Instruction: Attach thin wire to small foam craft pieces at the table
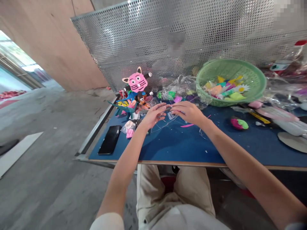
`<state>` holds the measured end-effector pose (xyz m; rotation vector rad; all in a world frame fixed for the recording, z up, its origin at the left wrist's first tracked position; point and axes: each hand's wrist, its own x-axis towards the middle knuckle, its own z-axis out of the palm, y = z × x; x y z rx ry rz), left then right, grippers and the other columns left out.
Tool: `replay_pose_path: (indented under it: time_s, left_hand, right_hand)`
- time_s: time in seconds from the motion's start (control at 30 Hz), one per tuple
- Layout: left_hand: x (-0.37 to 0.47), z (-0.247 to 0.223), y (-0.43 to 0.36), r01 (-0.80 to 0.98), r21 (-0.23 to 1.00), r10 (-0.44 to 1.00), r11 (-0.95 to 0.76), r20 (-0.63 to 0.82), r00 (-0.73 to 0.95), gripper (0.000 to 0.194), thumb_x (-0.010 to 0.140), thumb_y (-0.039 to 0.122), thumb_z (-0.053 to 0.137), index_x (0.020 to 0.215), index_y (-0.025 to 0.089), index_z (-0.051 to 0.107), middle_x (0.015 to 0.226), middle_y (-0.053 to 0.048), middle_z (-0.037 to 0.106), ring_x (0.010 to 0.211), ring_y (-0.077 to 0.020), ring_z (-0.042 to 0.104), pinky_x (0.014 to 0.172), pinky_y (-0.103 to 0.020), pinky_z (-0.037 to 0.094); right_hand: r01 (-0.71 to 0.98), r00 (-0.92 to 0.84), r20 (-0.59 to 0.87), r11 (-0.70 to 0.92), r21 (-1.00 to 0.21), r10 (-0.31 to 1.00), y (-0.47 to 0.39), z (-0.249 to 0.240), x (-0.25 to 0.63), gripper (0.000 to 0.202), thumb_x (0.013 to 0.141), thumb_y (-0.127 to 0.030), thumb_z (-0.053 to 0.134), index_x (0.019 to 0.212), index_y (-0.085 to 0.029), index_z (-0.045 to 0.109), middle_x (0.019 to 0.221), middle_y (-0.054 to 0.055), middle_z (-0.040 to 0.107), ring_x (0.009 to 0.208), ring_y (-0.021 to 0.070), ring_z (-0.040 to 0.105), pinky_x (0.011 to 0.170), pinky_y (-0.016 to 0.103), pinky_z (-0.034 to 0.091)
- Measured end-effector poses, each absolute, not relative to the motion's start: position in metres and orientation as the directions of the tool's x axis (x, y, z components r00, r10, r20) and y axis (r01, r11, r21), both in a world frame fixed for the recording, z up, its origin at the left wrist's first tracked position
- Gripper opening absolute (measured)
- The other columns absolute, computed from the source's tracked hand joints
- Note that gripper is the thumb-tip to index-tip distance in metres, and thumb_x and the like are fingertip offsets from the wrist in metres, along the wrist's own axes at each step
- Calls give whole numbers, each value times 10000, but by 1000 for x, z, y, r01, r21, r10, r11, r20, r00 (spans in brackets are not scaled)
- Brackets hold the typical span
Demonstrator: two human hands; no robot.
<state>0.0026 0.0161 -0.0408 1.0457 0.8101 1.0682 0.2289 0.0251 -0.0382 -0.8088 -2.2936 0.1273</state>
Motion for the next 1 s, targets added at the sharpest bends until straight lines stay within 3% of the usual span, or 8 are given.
replay_pose_path:
  time_s: [0.1, 0.2, 0.3, 0.43, 0.57, 0.67, 0.83, 1.0]
  left_hand:
    - [2, -39, 18, -295, 947, 947, 123, -23, 321, 504, 832, 603, 715, 1103, 178, 732, 1203, -158, 709, 864, -224, 696, 700, -337, 561]
    - [-1, -41, 24, -351, 936, 991, 18, 29, 128, 684, 864, 789, 477, 876, 153, 726, 923, -148, 728, 729, -197, 665, 634, -325, 521]
    - [-4, -43, 26, -460, 886, 997, -63, 78, 13, 800, 837, 882, 267, 558, 183, 539, 538, -50, 528, 474, -107, 473, 476, -257, 399]
    - [0, -41, 21, -549, 833, 987, -59, 132, 95, 791, 828, 884, 209, 459, 202, 368, 425, 11, 327, 382, -84, 322, 389, -236, 279]
    - [2, -40, 18, -626, 745, 967, -229, 247, -59, 799, 916, 801, 212, 527, 175, 522, 414, 33, 303, 360, -70, 259, 377, -217, 229]
    - [-2, -37, 19, -682, 676, 958, -278, 243, -150, 850, 922, 798, 162, 781, 165, 711, 393, 68, 215, 345, -78, 166, 365, -226, 179]
    - [-7, -31, 18, -734, 649, 976, -203, 197, -95, 940, 902, 818, 118, 1146, 146, 728, 394, 81, 181, 341, -101, 163, 365, -259, 181]
    - [-15, -25, 21, -733, 664, 977, -150, 214, -6, 966, 887, 833, 101, 1076, 140, 747, 380, 73, 180, 339, -100, 164, 362, -263, 172]
  right_hand:
    - [517, -495, 615, 777, -359, 614, 15, -31, 238, 287, 1010, -375, 495, 1042, -309, 772, 1197, 21, 739, 1150, 239, 666, 1031, 461, 518]
    - [521, -380, 674, 749, -410, 633, 12, -23, 245, 305, 1006, -404, 493, 981, -307, 781, 1085, 37, 763, 1079, 248, 692, 978, 465, 548]
    - [527, -224, 745, 722, -449, 628, 16, -18, 245, 339, 1001, -465, 497, 973, -280, 779, 992, 67, 767, 989, 253, 714, 890, 440, 567]
    - [540, 52, 729, 595, -595, 682, 27, -24, 240, 509, 1026, -558, 376, 1052, -234, 767, 742, 77, 719, 716, 213, 698, 685, 356, 538]
    - [608, 47, 658, 501, -616, 752, 33, -39, 239, 487, 983, -580, 464, 922, -214, 780, 630, 55, 677, 639, 211, 657, 639, 345, 499]
    - [657, -10, 601, 458, -598, 799, 34, -47, 240, 380, 948, -516, 545, 865, -220, 768, 684, 52, 713, 687, 223, 672, 689, 355, 509]
    - [622, -36, 476, 392, -677, 879, 34, -52, 240, 348, 910, -495, 600, 1103, -233, 724, 773, 60, 759, 708, 230, 703, 705, 361, 533]
    - [732, -66, 375, 300, -612, 925, 31, -52, 243, 342, 900, -500, 585, 896, -215, 776, 775, 90, 766, 769, 274, 722, 729, 381, 518]
